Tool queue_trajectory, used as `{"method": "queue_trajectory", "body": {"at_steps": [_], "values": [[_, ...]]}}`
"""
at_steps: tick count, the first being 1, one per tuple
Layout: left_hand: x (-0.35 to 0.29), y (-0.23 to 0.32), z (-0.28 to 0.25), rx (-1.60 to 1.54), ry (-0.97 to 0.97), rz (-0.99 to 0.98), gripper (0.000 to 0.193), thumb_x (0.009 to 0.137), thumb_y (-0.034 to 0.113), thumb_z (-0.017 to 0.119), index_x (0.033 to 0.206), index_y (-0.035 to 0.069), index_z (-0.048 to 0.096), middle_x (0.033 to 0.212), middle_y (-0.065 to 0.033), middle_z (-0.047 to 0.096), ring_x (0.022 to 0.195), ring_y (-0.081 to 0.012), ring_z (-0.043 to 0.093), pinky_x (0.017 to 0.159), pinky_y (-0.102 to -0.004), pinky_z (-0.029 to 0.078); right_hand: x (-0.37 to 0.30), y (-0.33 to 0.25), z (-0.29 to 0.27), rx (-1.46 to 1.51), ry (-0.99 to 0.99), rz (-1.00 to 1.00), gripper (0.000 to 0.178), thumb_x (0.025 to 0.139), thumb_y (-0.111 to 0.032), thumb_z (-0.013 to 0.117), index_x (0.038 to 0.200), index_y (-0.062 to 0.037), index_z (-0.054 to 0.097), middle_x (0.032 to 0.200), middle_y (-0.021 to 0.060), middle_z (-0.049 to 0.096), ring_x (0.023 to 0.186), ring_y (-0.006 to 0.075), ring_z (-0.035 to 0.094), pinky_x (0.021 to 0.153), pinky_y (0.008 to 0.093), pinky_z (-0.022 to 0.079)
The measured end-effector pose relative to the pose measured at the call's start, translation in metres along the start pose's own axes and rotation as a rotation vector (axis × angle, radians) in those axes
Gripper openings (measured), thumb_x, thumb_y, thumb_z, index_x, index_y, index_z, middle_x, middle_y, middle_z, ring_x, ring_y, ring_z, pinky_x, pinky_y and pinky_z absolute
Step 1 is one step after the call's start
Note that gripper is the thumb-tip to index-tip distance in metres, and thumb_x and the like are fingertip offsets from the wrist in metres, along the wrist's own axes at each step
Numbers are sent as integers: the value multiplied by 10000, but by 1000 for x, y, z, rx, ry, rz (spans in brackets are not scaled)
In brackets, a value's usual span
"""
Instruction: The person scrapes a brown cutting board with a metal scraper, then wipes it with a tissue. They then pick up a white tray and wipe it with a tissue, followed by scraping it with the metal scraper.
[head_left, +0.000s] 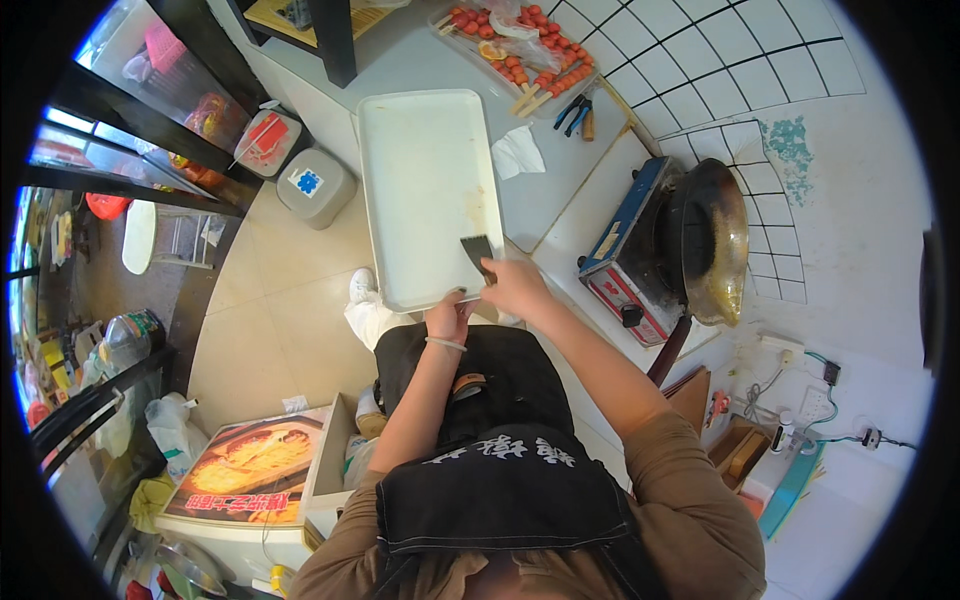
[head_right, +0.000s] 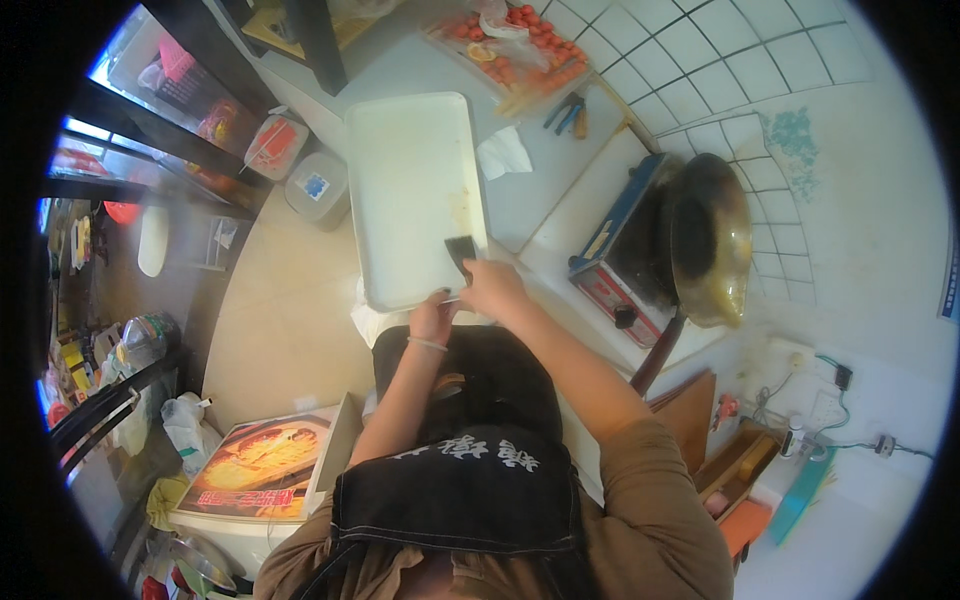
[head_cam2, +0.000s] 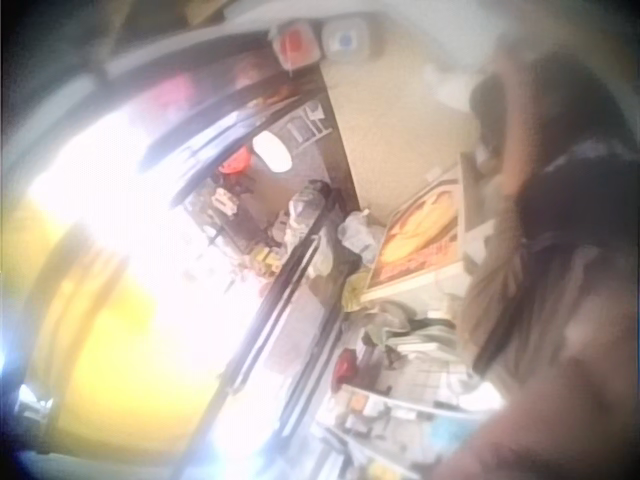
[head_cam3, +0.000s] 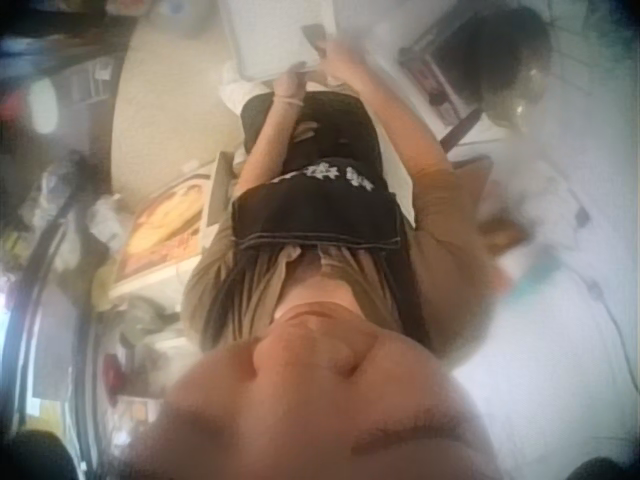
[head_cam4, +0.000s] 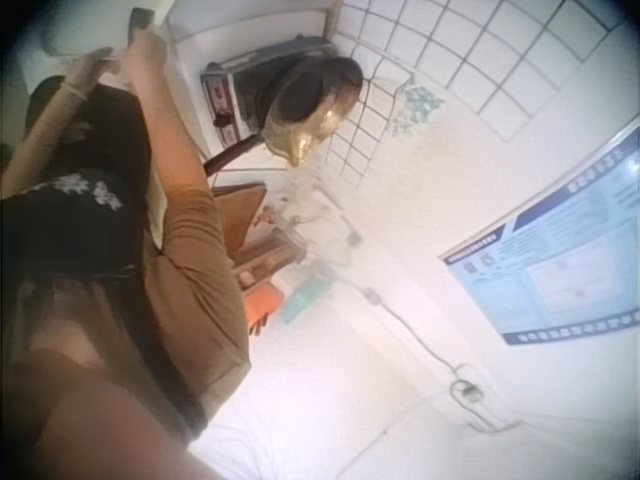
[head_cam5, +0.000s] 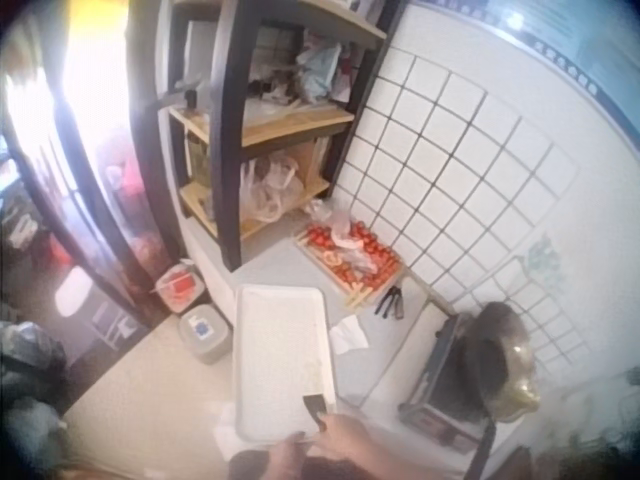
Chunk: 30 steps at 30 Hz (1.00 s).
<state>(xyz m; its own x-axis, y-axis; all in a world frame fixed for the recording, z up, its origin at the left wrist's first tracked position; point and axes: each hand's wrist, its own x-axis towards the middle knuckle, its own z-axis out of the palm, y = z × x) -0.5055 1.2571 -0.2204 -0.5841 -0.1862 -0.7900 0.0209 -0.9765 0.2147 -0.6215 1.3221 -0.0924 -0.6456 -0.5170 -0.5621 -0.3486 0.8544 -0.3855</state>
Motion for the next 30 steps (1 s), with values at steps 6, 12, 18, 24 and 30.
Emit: {"method": "queue_trajectory", "body": {"at_steps": [6,12,18,24,30], "values": [[-13,4,14,-18,11,37,368,778,-100,447,1143,-51,445,1065,-164,548,953,-311,597,805,-419,550,2,-4,-8,-48,-29,23,512,714,-211,617,1187,-26,550,1003,189,633,961,319,597,844,392,468],[-14,0,11,33,-17,56,395,768,-114,449,1151,-17,447,1056,-159,548,941,-314,596,801,-438,548,41,4,-22,-2,61,31,456,710,-219,620,1133,-52,582,988,182,635,944,313,603,824,392,476],[-14,3,10,-23,4,46,375,774,-99,460,1141,-22,461,1059,-155,552,944,-310,593,786,-426,543,-5,5,4,-49,-58,50,392,702,-242,636,1047,-59,599,1002,177,628,973,341,585,825,411,470],[-8,0,0,28,16,16,377,784,-86,458,1155,-20,451,1081,-155,541,945,-308,593,800,-438,534,22,-1,-13,10,-109,91,463,716,-256,632,1125,-47,585,1024,171,631,963,327,598,844,404,470],[-12,1,6,25,-21,9,390,779,-92,458,1160,-13,448,1082,-149,539,945,-300,591,801,-442,532,18,10,-9,94,-33,101,528,701,-252,650,1178,-43,567,1061,185,619,1011,299,587,879,381,453]]}}
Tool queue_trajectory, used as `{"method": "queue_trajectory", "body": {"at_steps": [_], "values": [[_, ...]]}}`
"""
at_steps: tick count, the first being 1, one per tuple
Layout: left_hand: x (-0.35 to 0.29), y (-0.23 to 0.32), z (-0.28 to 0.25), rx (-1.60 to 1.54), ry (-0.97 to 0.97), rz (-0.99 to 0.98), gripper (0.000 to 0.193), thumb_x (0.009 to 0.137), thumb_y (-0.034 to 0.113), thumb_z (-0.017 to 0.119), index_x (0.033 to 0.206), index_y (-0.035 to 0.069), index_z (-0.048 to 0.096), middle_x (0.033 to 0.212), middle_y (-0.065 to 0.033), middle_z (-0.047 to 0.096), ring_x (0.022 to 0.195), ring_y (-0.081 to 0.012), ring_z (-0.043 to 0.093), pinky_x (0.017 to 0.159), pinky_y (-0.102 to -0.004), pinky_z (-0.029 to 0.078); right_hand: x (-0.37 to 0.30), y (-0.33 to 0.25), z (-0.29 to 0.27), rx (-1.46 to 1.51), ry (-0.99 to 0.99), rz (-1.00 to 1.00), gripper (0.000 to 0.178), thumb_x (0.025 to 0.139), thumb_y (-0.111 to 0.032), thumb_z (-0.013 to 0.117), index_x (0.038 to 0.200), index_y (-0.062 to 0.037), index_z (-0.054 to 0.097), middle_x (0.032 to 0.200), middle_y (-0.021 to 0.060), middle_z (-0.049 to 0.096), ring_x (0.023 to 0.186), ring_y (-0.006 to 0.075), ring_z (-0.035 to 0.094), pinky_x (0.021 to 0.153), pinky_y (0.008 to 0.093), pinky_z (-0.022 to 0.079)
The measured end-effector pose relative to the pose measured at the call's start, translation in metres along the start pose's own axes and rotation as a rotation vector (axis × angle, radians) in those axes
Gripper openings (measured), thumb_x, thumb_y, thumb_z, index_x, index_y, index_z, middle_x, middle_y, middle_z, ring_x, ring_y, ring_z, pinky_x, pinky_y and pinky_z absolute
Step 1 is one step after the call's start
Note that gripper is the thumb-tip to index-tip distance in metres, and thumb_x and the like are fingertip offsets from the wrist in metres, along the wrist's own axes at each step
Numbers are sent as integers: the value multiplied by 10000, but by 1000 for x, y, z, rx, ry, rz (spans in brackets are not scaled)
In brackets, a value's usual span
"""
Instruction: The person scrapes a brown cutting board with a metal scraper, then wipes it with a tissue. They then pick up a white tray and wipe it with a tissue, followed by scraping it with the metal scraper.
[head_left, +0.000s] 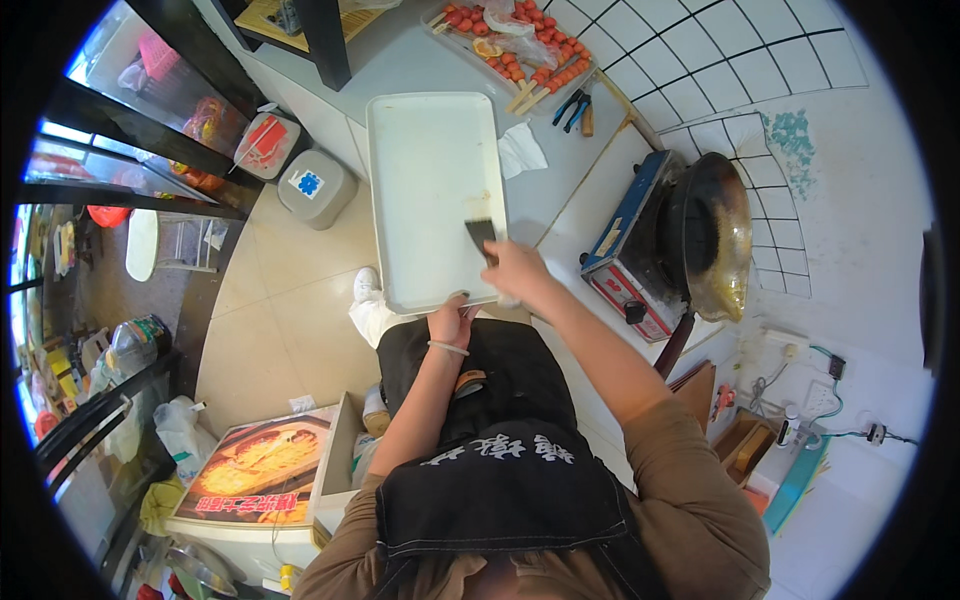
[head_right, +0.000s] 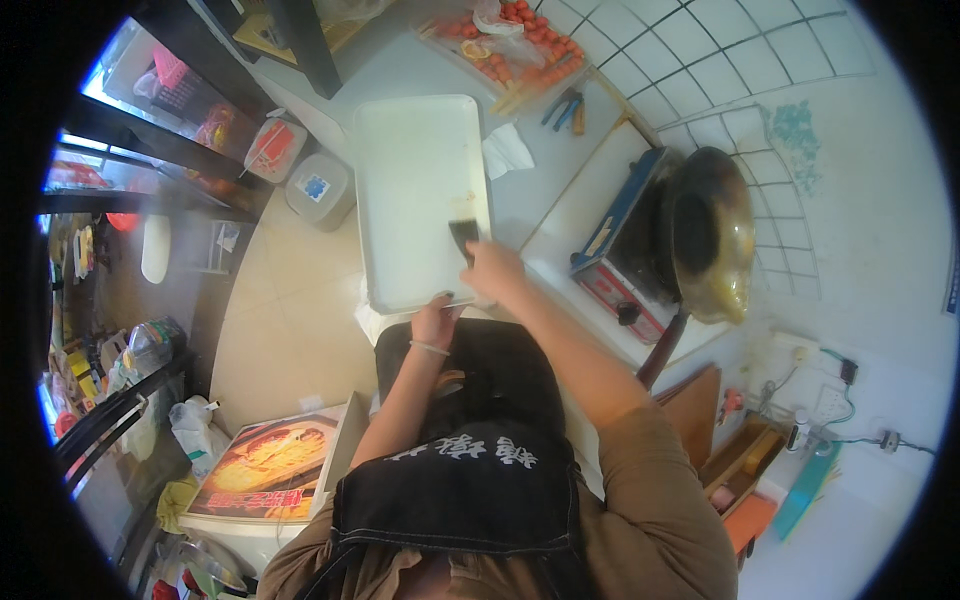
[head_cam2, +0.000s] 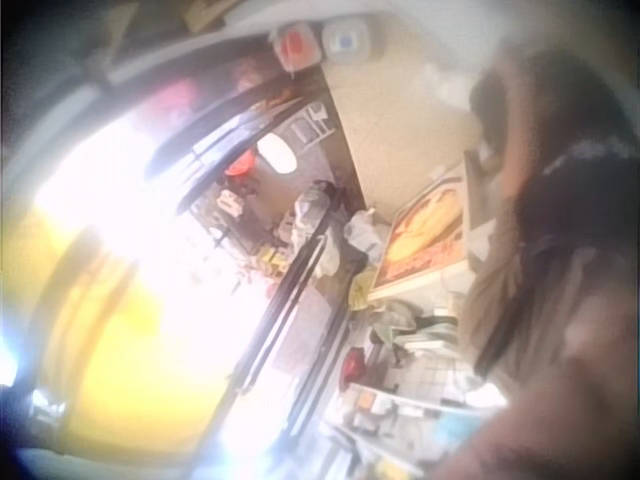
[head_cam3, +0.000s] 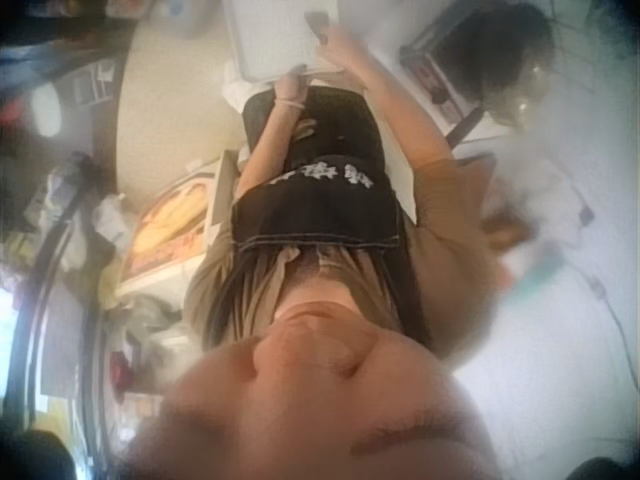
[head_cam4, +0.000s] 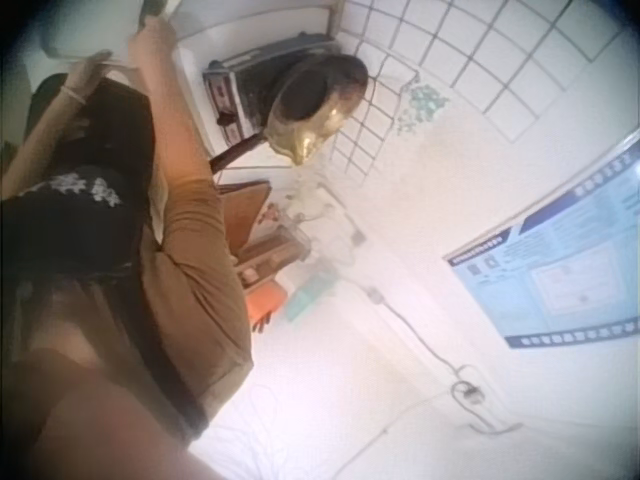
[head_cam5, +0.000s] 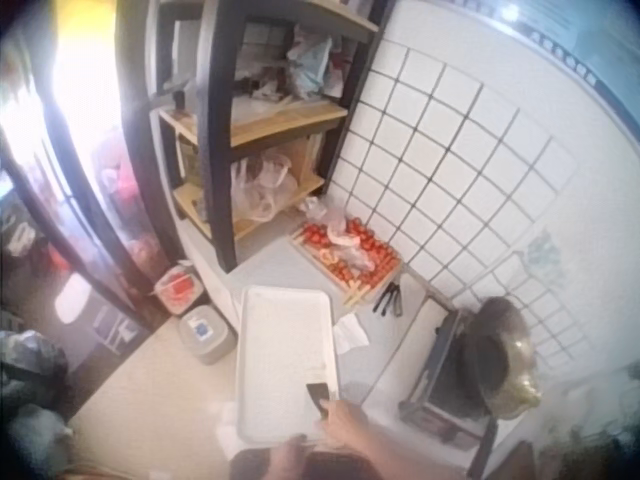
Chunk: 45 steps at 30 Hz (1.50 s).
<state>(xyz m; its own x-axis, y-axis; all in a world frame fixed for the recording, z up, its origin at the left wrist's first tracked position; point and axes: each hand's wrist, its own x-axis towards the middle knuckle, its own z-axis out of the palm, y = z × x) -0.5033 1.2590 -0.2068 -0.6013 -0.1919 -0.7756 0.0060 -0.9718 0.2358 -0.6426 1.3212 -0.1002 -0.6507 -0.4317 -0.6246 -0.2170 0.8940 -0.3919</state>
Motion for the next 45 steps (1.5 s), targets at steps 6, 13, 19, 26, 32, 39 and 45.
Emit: {"method": "queue_trajectory", "body": {"at_steps": [6,13,19,26,32,39,45], "values": [[10,-3,-9,-47,-1,-17,398,775,-102,450,1161,-9,444,1079,-150,538,939,-296,590,782,-425,543,-16,6,4,-34,-19,-56,555,687,-241,666,1196,-44,564,1030,184,640,934,281,627,823,338,484],[2,0,5,-27,20,23,414,770,-97,456,1172,1,437,1073,-148,542,946,-299,591,743,-421,553,1,1,15,-50,197,-93,498,705,-245,637,1154,-37,578,974,159,652,912,315,621,809,370,490],[2,2,5,-18,18,40,421,767,-102,454,1175,1,434,1073,-147,540,933,-298,595,741,-426,553,-8,5,10,-137,68,-117,519,693,-263,658,1161,-53,576,945,165,655,895,313,627,806,383,491],[-7,4,7,-8,16,41,416,768,-101,457,1173,-7,433,1062,-151,542,932,-304,596,780,-426,544,6,-6,-4,-28,-35,7,568,701,-255,652,1213,-38,541,1092,169,615,1022,290,584,888,368,452],[-5,3,7,-25,1,33,439,761,-117,438,1187,-14,412,1086,-161,526,944,-325,591,792,-452,541,28,-2,-11,5,41,-31,563,707,-276,645,1209,-42,546,1120,169,603,1012,292,589,883,350,461],[-2,4,4,-55,6,79,427,767,-117,444,1181,-16,418,1074,-165,534,927,-323,598,761,-437,555,-9,1,2,-36,-72,-15,563,712,-269,638,1217,-39,540,1157,193,580,1058,288,572,904,350,451],[-4,0,3,-19,-4,38,392,772,-117,451,1152,-26,436,1043,-168,551,902,-314,606,754,-437,558,29,-9,-10,20,108,19,582,696,-267,658,1227,-61,540,1099,166,620,995,281,607,878,332,463]]}}
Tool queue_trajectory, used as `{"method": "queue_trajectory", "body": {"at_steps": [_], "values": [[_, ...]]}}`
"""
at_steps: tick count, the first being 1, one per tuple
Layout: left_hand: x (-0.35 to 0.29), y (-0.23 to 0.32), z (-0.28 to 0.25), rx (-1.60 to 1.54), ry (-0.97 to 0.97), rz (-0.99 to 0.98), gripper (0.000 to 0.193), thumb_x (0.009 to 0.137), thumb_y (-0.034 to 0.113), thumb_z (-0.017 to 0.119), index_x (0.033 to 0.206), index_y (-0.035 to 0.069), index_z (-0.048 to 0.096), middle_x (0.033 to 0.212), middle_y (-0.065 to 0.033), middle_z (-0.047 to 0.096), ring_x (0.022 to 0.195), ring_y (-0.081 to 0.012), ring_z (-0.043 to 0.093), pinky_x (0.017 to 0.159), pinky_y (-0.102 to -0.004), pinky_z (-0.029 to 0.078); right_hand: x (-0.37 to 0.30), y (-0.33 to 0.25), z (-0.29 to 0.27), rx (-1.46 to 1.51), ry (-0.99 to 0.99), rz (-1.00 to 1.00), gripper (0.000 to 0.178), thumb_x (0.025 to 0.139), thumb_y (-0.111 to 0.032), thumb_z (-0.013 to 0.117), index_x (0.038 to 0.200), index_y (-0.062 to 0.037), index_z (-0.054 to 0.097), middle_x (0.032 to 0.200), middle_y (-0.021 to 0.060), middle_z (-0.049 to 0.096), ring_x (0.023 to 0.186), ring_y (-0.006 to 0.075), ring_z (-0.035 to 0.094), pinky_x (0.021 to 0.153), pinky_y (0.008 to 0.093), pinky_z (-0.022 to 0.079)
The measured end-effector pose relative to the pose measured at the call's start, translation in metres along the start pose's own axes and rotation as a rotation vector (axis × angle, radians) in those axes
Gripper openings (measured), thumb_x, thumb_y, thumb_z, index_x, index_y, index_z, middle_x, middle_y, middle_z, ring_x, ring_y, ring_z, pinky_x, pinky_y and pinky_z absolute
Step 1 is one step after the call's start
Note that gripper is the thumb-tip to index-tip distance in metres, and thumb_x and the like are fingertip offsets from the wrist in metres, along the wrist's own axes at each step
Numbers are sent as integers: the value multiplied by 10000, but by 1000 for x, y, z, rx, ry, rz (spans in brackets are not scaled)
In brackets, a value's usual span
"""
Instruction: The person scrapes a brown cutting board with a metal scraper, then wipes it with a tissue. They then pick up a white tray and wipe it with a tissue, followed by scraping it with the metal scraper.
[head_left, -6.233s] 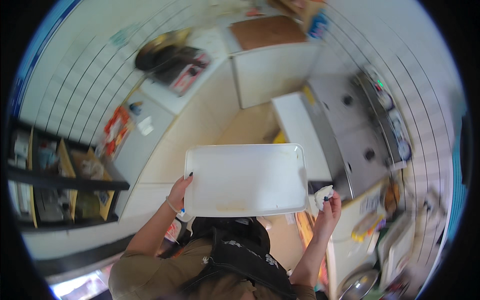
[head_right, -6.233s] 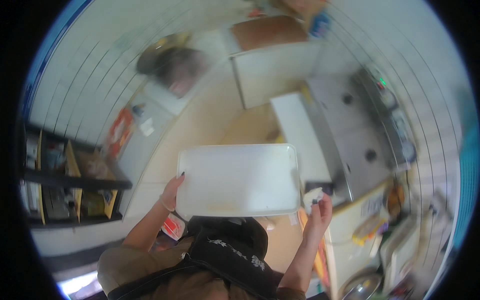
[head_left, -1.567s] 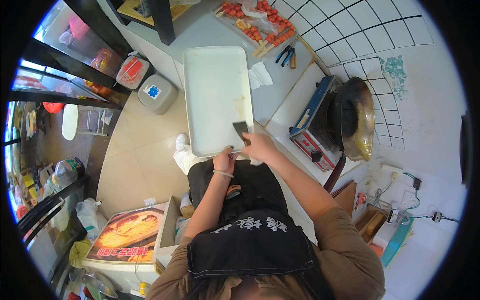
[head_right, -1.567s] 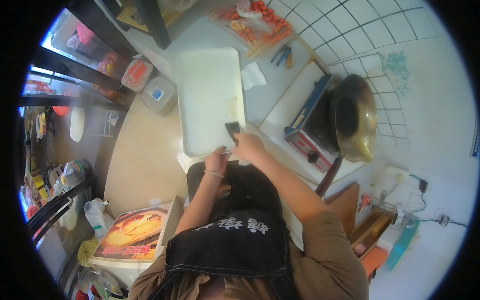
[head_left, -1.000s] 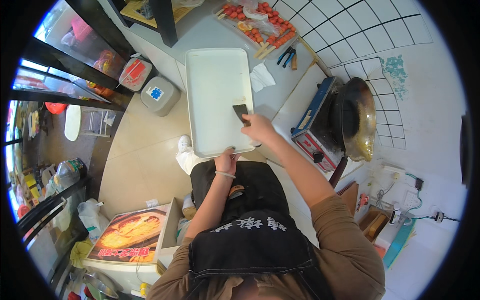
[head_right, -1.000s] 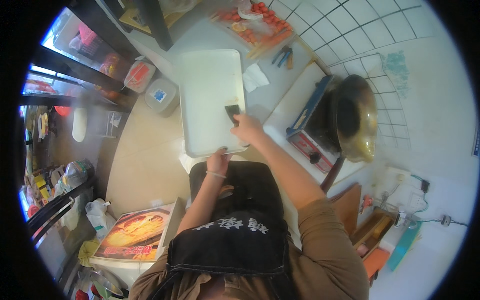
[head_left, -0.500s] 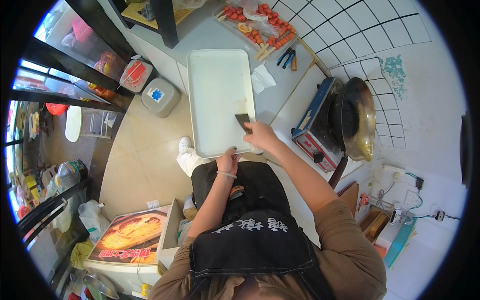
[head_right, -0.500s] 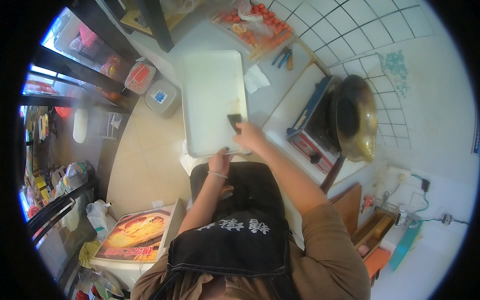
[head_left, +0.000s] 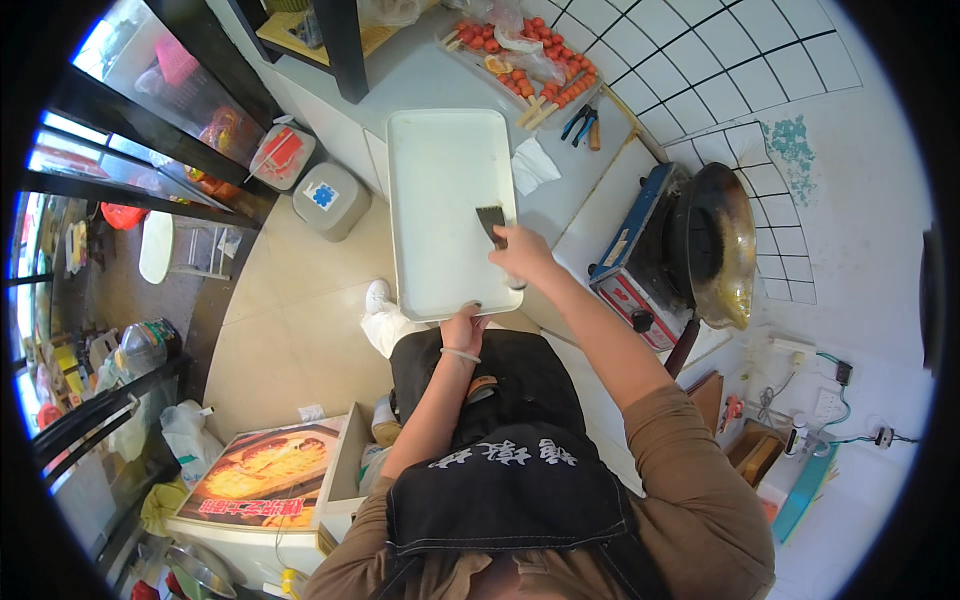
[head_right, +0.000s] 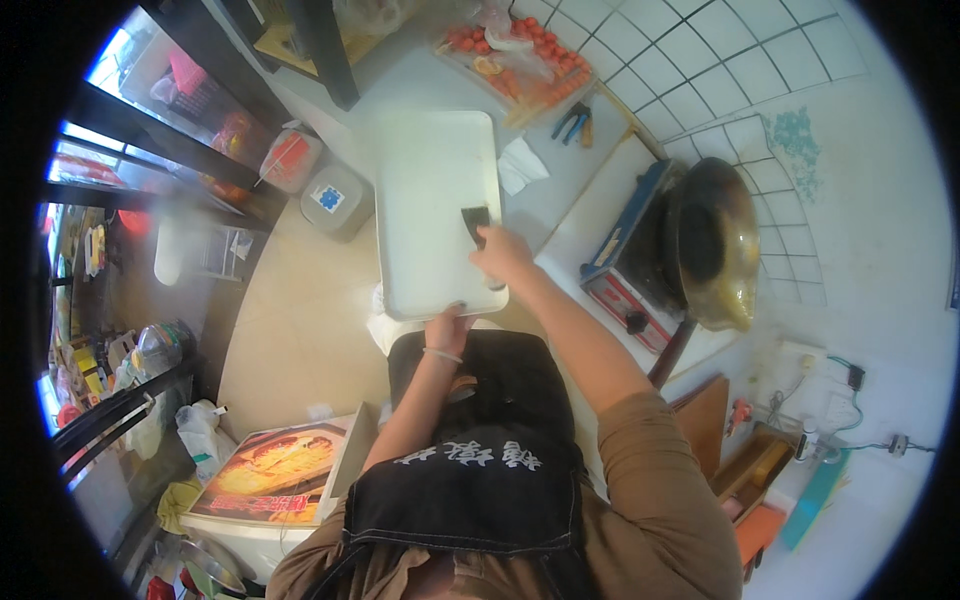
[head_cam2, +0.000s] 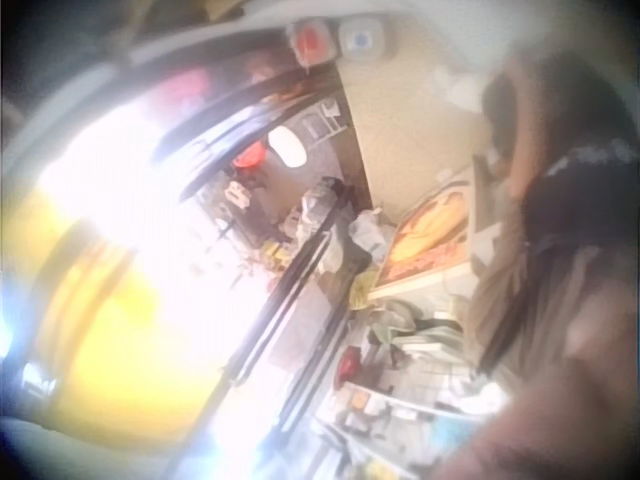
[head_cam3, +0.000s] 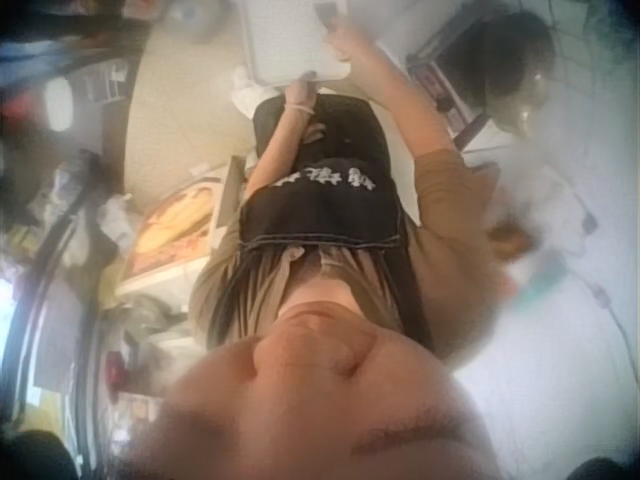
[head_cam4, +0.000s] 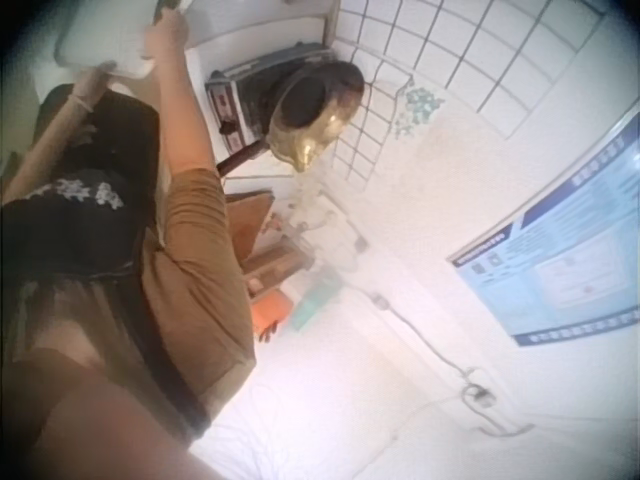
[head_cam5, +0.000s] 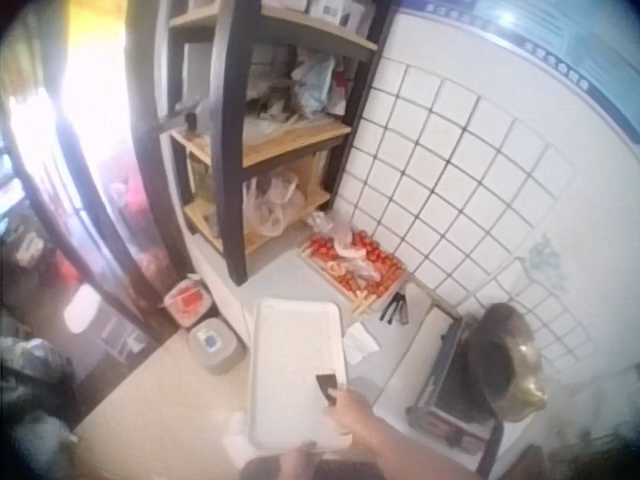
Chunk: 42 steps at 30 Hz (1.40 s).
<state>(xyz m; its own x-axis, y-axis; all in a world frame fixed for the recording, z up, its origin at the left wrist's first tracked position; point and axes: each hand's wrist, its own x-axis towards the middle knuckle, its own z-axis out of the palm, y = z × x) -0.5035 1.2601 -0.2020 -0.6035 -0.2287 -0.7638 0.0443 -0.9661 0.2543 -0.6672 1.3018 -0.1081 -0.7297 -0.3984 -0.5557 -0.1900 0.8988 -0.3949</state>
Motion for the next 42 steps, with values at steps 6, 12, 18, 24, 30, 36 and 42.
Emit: {"method": "queue_trajectory", "body": {"at_steps": [6,12,18,24,30,36,42], "values": [[-1,6,-5,-2,13,2,371,790,-96,455,1154,-23,436,1049,-170,546,930,-314,594,777,-442,552,-36,10,17,-110,-190,-66,600,690,-271,662,1226,-36,529,1103,179,612,1006,296,599,879,340,461],[-13,13,17,57,-29,-17,384,781,-107,439,1157,-28,428,1035,-162,538,937,-312,590,815,-455,541,-8,-13,-16,-44,19,-59,433,717,-254,618,1103,-59,593,979,176,639,945,318,606,809,390,471],[-12,29,-8,68,70,143,371,773,-9,535,1139,-3,468,1016,-123,559,848,-242,577,620,-332,486,-126,6,-176,463,355,49,562,751,-148,609,1291,-61,481,1071,146,621,912,184,590,813,315,465],[-19,57,-29,45,-102,134,320,780,-18,530,1098,5,506,998,-100,581,919,-216,584,790,-335,501,-93,316,-218,-222,210,383,393,740,-149,546,1082,45,551,872,208,639,786,342,611,714,438,475],[-56,103,-26,161,-57,212,357,774,11,534,1130,10,506,1045,-106,586,959,-232,582,807,-365,492,-47,390,-235,-323,1041,-229,465,870,-324,514,1159,39,533,1103,205,595,1009,327,564,878,386,427],[-32,101,-37,326,144,272,353,778,47,551,1115,-55,519,999,-128,594,914,-268,583,789,-398,492,-40,135,-247,78,671,-137,446,780,-157,621,1177,2,493,1188,156,516,1082,257,497,926,355,400],[-37,104,-9,-65,-51,374,356,869,90,502,1195,-37,438,1128,-145,551,1020,-269,558,865,-382,475,60,-42,-68,120,662,-812,285,687,48,480,947,-31,565,954,171,541,975,331,489,887,390,378]]}}
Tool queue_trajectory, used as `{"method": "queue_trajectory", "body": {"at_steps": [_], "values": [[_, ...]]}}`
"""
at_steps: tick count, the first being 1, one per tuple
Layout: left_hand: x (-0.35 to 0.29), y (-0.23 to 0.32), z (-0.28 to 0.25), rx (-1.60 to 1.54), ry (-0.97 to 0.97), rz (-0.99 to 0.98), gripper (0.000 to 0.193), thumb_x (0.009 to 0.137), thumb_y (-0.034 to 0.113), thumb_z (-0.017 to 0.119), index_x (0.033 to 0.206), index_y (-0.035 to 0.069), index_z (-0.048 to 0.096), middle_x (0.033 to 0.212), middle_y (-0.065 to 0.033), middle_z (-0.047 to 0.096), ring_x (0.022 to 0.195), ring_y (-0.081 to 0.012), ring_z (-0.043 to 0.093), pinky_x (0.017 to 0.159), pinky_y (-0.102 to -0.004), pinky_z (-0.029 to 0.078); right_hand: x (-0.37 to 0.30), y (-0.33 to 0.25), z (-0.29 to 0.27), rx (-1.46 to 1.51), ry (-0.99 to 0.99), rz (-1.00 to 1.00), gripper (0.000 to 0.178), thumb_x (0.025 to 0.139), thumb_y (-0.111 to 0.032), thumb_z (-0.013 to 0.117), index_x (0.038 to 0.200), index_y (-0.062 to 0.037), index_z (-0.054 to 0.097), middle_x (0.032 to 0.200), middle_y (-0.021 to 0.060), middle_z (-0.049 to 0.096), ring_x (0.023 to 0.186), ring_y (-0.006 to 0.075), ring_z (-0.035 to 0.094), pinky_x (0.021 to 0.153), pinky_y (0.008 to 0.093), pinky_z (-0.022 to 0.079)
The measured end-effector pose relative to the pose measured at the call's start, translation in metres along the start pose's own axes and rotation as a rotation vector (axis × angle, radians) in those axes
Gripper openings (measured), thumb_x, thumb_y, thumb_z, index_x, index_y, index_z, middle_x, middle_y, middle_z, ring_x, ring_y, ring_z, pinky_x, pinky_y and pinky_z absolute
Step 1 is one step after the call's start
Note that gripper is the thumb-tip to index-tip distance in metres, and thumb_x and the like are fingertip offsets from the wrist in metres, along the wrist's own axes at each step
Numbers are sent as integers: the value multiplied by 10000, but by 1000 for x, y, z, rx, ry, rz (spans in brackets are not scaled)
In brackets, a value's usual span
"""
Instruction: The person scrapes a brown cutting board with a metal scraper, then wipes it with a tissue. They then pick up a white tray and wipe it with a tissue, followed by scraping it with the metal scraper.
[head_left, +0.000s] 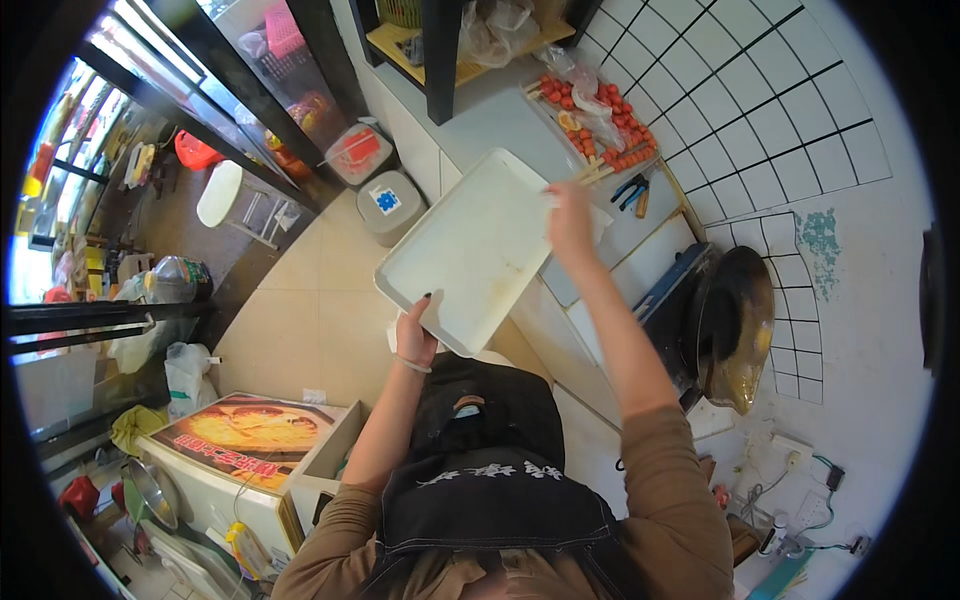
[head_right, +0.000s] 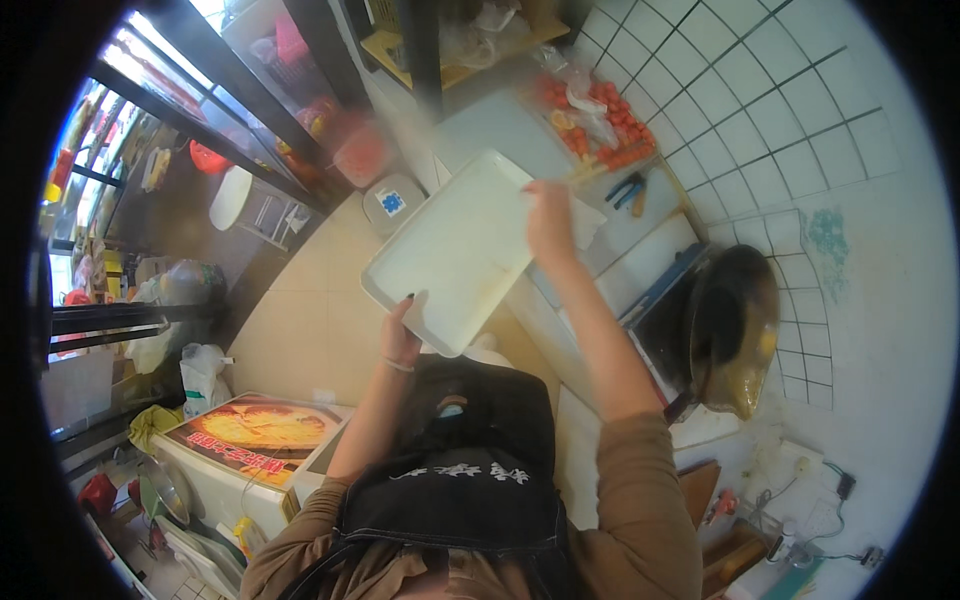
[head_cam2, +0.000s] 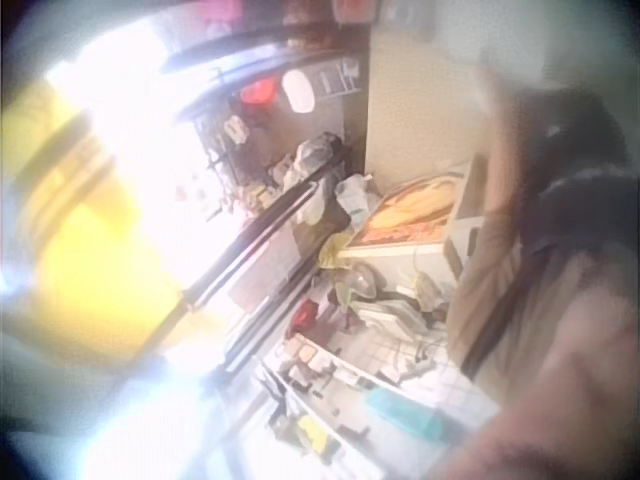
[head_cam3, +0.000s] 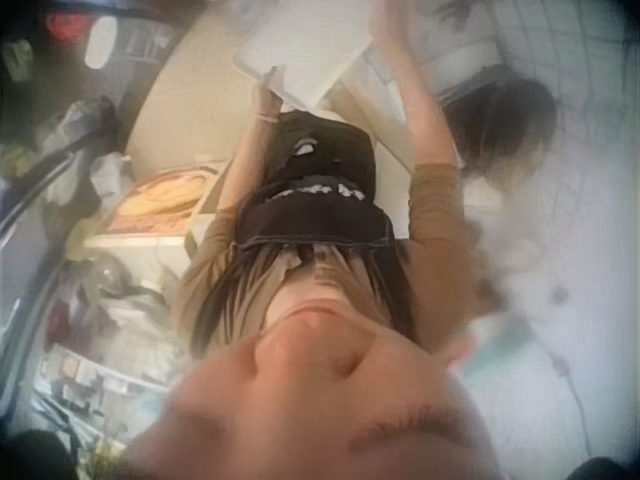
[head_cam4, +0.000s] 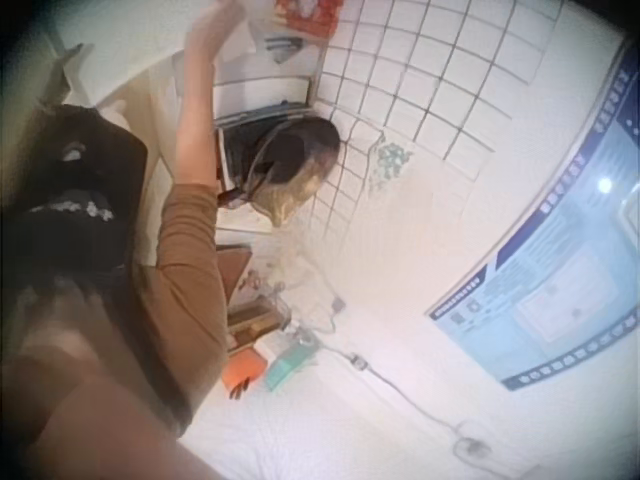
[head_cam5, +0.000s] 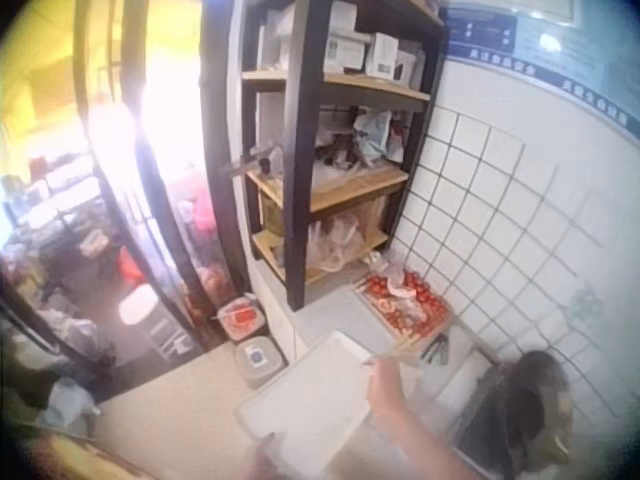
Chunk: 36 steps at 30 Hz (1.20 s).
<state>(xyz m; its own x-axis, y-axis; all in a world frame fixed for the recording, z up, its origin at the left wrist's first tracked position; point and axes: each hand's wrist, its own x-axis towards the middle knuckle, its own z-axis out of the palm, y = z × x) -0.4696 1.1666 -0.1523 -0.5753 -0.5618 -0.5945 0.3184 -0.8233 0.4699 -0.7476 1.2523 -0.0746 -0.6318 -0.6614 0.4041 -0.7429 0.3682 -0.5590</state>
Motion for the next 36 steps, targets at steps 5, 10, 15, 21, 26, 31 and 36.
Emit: {"method": "queue_trajectory", "body": {"at_steps": [5,10,15,21,26,31,36], "values": [[4,4,13,-9,141,86,358,915,172,472,1212,-24,432,1132,-131,549,1026,-270,549,858,-386,468,-59,31,69,-122,-141,66,129,726,-24,541,822,-44,624,903,145,590,922,312,518,852,397,409],[10,8,27,-68,252,36,385,951,266,420,1219,-9,436,1124,-122,553,1026,-285,545,874,-405,457,-95,-37,73,-21,-363,347,127,748,-29,521,772,-47,644,823,114,618,877,296,566,782,380,445],[15,9,29,-40,255,0,386,957,283,403,1208,-8,445,1129,-120,552,1022,-277,546,883,-401,446,-115,-45,60,279,-405,-145,137,686,33,560,781,-49,613,818,116,599,835,300,574,743,389,461],[22,9,35,-8,362,11,386,955,286,411,1192,-15,453,1121,-115,549,1020,-260,536,865,-385,444,-97,-36,60,67,-334,-16,142,686,36,580,797,-49,601,839,99,584,869,271,568,749,356,468],[17,12,36,-2,352,20,400,946,303,432,1171,-26,472,1070,-114,570,969,-248,557,836,-370,452,-96,-23,57,54,-451,-232,95,669,30,576,733,-32,544,805,99,555,841,282,560,743,366,471],[29,2,35,9,382,-5,393,941,305,442,1141,-30,487,1034,-113,579,937,-244,571,806,-365,466,-85,-2,72,19,-362,285,115,627,39,574,703,-32,523,783,112,545,812,287,559,721,380,473],[27,8,24,46,347,14,390,943,291,437,1154,-34,478,1049,-114,570,956,-240,563,819,-364,462,-96,-33,74,98,-437,-166,120,629,45,578,703,-44,549,763,124,541,762,305,556,669,391,465]]}}
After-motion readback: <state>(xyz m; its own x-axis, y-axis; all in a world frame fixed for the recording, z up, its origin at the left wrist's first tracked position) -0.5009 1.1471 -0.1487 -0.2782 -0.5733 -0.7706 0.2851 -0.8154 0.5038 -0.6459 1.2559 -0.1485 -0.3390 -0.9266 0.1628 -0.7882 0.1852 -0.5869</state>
